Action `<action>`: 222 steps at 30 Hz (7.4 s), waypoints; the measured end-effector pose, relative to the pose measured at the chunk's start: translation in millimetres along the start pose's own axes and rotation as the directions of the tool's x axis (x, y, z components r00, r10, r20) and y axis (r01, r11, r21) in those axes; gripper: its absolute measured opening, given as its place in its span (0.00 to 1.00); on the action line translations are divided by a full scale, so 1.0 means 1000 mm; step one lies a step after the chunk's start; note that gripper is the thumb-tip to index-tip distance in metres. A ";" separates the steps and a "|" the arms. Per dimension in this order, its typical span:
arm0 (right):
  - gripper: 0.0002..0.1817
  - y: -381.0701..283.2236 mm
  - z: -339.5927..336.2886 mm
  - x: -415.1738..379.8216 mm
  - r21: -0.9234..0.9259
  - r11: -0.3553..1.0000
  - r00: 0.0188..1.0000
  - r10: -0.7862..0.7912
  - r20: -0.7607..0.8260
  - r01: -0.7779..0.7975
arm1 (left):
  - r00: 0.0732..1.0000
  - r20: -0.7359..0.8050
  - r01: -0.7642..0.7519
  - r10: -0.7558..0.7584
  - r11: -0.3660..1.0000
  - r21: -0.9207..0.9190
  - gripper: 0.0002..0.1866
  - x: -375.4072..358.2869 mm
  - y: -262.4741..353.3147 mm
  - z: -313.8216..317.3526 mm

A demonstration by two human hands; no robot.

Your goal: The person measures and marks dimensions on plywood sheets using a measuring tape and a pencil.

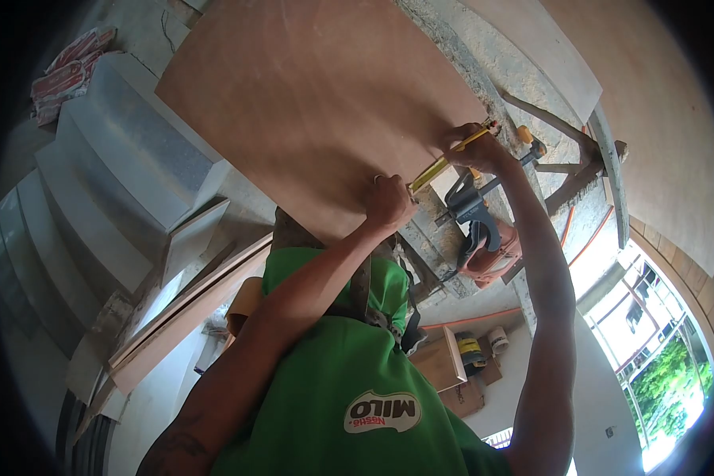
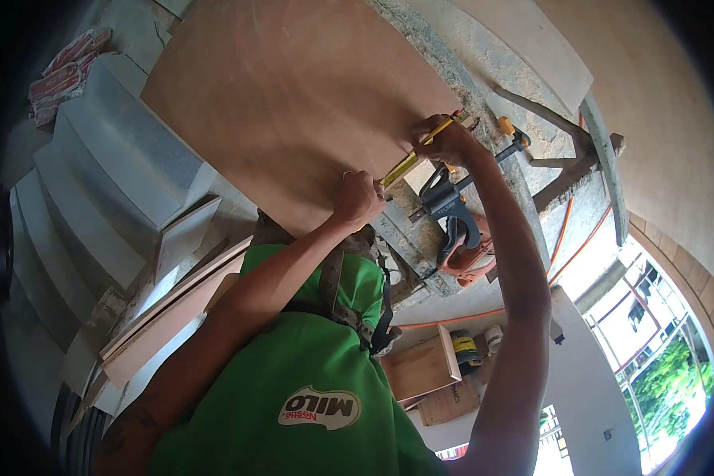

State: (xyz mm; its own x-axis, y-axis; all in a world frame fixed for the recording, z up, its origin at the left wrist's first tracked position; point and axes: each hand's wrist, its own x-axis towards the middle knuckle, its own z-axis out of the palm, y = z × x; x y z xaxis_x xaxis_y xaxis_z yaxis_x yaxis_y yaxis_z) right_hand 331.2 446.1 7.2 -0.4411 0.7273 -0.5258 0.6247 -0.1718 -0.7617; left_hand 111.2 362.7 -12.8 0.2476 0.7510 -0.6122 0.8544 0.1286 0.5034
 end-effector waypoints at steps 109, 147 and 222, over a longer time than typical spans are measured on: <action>0.09 -0.011 -0.003 -0.001 0.100 0.985 0.989 0.132 0.064 -0.138 | 0.998 -0.048 -0.044 0.045 0.999 0.009 0.15 0.002 -0.007 0.009; 0.09 -0.002 -0.040 -0.077 0.210 0.977 0.294 0.191 -0.937 0.035 | 0.913 -0.351 -0.257 0.210 0.962 -0.093 0.14 0.084 -0.070 -0.155; 0.09 -0.234 -0.098 0.448 -0.039 0.991 0.992 -0.126 -0.015 0.125 | 0.978 -0.139 0.163 -0.159 0.986 0.025 0.21 0.251 -0.172 -0.411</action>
State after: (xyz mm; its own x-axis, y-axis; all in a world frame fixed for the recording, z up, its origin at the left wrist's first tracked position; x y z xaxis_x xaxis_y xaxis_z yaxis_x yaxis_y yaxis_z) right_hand 51.0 877.3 -13.0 -0.5064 0.7532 -0.4199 0.5892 -0.0533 -0.8062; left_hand -161.3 794.9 -2.4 0.0431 0.8037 -0.5934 0.8945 0.2335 0.3812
